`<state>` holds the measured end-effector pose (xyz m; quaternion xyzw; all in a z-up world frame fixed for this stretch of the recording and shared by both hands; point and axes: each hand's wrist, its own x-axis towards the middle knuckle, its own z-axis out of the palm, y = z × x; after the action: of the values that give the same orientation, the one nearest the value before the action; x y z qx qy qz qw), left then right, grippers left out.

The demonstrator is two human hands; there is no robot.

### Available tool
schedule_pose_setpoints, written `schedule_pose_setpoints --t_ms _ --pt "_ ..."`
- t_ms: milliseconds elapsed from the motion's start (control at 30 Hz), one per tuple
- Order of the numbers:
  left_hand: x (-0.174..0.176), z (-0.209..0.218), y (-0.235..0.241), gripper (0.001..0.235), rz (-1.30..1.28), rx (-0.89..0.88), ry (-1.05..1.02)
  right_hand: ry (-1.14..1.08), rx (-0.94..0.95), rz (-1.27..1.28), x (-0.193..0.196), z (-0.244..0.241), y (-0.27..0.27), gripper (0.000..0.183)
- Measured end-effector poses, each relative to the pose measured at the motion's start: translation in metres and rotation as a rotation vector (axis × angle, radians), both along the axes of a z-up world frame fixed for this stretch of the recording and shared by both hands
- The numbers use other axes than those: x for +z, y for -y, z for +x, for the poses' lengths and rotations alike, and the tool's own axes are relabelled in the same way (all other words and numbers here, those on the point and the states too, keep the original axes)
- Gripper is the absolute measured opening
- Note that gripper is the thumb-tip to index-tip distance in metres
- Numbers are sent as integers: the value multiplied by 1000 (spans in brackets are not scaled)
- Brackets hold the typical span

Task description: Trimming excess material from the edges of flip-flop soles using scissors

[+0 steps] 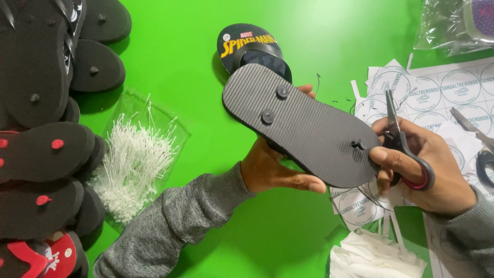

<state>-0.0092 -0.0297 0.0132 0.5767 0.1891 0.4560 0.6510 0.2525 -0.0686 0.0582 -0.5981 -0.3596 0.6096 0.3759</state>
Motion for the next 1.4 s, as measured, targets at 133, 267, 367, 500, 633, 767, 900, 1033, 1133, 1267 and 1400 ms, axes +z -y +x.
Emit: schedule_pose_setpoints --t_ms 133,267,367,500,633,767,900,1033,1133,1267,1400 --pt "-2 2 -1 116 39 16 34 -48 58 -13 -3 2 -2 34" --pt "-4 4 1 101 78 67 -8 26 37 -47 -3 -1 1 31" --pt "-5 3 3 96 50 93 -61 98 55 -12 -2 -1 0 32" --pt "-17 4 8 100 32 121 -19 267 106 56 10 -9 0 36" --pt "-33 9 6 101 -104 145 45 289 72 180 10 -15 4 41" --pt "-31 8 5 103 -134 198 131 253 85 353 12 -17 8 48" --pt "-5 6 -2 92 -83 169 63 475 192 567 8 -16 14 59" --pt "0 9 -4 80 -25 196 53 806 327 861 -1 -9 15 50" --pt "1 11 -4 56 -17 223 178 845 385 1110 -13 -3 16 57" --pt "0 10 1 58 -387 297 53 777 363 1088 -14 -5 19 55" --pt "17 11 -2 27 -420 322 -52 752 358 1016 -22 1 15 58"
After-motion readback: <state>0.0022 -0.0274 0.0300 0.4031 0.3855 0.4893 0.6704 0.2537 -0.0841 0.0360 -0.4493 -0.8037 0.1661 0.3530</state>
